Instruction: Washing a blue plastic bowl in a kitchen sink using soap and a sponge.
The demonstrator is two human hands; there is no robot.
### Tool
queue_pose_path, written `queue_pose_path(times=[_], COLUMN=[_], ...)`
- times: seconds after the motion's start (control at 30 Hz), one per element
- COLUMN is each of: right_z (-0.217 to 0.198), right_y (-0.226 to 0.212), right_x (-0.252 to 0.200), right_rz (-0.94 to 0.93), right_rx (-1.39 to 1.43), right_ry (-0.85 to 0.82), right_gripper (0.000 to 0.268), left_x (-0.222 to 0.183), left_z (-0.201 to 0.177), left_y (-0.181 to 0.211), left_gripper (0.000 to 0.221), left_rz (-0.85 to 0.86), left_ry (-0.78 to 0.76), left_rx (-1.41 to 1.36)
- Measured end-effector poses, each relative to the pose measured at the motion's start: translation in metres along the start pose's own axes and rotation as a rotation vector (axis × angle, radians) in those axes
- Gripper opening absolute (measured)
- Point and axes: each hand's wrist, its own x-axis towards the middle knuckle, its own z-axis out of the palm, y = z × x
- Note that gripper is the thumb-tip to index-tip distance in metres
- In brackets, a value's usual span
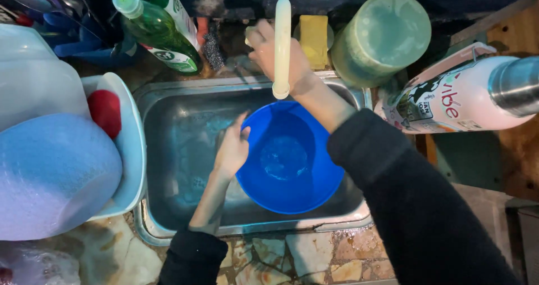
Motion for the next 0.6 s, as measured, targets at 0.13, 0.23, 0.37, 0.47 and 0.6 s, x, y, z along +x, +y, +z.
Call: queue_pose_path(times=[0.13, 0.23, 0.37, 0.47, 0.6], right_z=[0.028, 0.031, 0.008, -0.017, 0.017], right_y=[0.018, 0.028, 0.023, -0.008, -0.005], right_x=[0.031, 0.037, 0.023, -0.015, -0.050], right_rz=[-0.213, -0.232, -0.352, -0.369, -0.219], right_rx=[-0.495, -0.567, -0.295, -0.004, 0.020], right_ry=[0.276, 0.099, 0.180, 0.013, -0.596], right_gripper=[0.032, 0.020, 0.041, 0.035, 0.026], left_x=[0.001, -0.001, 0.000, 0.001, 0.013], left_z=[-0.004, -0.010, -0.011, -0.021, -0.003], left_y=[-0.002, 0.001, -0.003, -0.001, -0.003], left_gripper=[0.019, 0.013, 0.015, 0.017, 0.029], left_rz=[0.234, 0.143, 0.114, 0.153, 0.272], left_ry=[0.144, 0.060, -0.053, 0.038, 0.055], left_rx=[0.053, -0.045, -0.366, -0.088, -0.114])
